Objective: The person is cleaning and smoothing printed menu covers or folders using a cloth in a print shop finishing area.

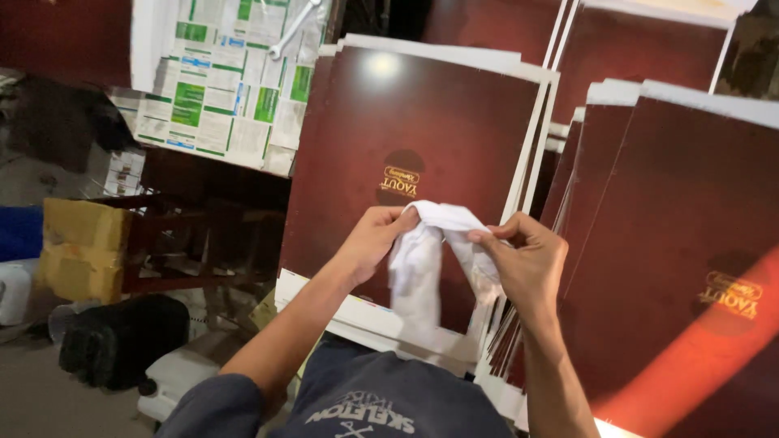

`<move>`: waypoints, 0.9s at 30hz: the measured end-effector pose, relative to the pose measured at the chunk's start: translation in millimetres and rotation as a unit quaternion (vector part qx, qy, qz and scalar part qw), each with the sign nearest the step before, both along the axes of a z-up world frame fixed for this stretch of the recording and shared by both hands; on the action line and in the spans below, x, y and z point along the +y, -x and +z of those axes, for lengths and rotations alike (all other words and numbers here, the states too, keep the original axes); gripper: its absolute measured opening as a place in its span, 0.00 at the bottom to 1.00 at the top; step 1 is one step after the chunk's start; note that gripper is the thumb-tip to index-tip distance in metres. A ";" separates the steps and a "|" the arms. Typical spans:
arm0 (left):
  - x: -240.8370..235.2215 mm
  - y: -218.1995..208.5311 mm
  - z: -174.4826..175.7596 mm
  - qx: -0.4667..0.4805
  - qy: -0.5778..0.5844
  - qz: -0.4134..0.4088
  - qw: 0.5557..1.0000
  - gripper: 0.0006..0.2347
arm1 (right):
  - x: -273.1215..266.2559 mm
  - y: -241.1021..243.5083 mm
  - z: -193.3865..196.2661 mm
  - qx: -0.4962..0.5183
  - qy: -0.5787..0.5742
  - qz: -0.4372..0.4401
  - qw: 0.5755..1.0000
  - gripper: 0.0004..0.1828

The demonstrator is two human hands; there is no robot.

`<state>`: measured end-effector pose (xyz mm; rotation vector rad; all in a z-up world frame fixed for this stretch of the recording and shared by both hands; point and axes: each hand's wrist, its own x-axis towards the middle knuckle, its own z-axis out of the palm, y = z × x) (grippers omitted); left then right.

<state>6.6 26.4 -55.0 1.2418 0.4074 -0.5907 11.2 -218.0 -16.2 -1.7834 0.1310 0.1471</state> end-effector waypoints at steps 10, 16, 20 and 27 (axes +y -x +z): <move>56.5 15.1 -1.6 -0.022 0.252 0.015 0.967 0.15 | 85.1 24.9 26.6 -0.098 0.012 0.018 0.995 0.08; 154.5 30.4 7.1 0.014 0.287 0.013 0.958 0.15 | 208.7 23.1 44.9 -0.104 0.139 0.014 0.985 0.04; 242.1 44.6 -15.5 0.032 0.324 0.043 0.945 0.15 | 301.0 36.1 32.7 -0.092 0.182 -0.054 0.977 0.05; 388.6 75.3 -22.2 0.001 0.286 0.077 0.955 0.16 | 416.4 72.7 43.1 -0.107 0.147 0.003 0.983 0.12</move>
